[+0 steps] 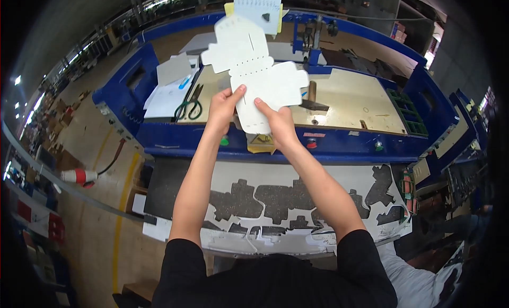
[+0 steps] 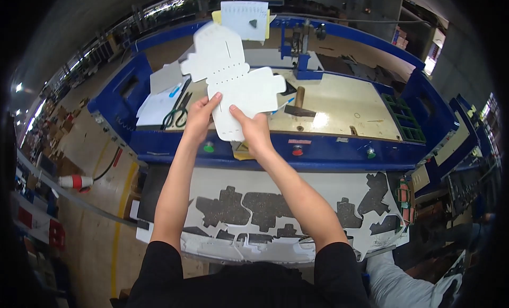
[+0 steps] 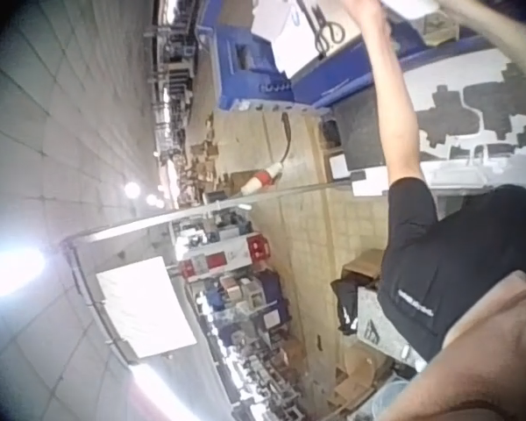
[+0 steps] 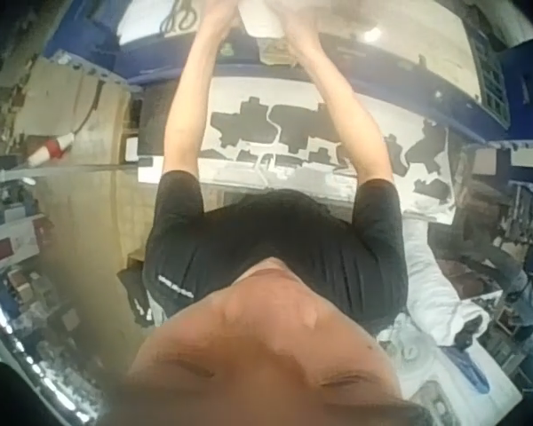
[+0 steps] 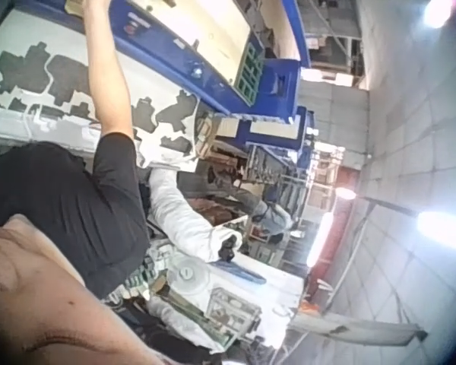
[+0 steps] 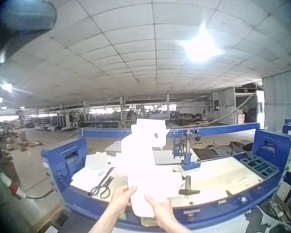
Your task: Use a die-cutting press to cut shoe components from a sheet of material.
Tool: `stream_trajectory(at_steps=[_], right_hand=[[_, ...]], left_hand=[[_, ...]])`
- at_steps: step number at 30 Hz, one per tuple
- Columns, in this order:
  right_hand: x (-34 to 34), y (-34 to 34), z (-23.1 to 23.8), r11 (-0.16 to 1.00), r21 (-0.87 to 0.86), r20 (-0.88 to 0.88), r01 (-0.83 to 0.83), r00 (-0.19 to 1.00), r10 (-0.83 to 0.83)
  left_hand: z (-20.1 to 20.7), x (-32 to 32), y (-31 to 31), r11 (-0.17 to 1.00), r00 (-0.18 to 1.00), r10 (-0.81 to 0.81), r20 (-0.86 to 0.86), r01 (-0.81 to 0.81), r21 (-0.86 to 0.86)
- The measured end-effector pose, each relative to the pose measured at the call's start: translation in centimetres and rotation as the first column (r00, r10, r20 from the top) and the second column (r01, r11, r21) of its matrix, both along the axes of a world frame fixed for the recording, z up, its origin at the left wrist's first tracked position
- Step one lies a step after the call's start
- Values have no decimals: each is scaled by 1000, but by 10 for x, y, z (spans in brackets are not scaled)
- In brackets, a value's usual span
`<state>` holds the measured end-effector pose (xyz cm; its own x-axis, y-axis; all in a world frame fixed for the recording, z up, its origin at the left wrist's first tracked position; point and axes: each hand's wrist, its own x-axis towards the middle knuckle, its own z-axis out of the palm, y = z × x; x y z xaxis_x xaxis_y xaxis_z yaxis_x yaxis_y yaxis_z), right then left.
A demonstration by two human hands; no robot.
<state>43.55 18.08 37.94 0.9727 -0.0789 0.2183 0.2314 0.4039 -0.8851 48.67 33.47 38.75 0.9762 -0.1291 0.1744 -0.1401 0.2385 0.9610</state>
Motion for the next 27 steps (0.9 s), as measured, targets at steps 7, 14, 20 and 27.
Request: stream_trajectory(at_steps=[7,14,20,27], right_hand=[[36,-86,-10,420,-896,-206,-140,972,-116],[120,-111,-4,-2,-949,314,315,945,88],[142,-116,2,23,-999,32,27,972,232],[163,-120,-3,130,-989,-29,-70,954,298]], left_hand=[[-37,84,13,438,918,235,320,-394,808],[-46,89,11,438,885,294,360,-460,773],[-3,45,0,241,857,322,402,-485,841],[8,20,-40,147,959,103,264,-277,949]])
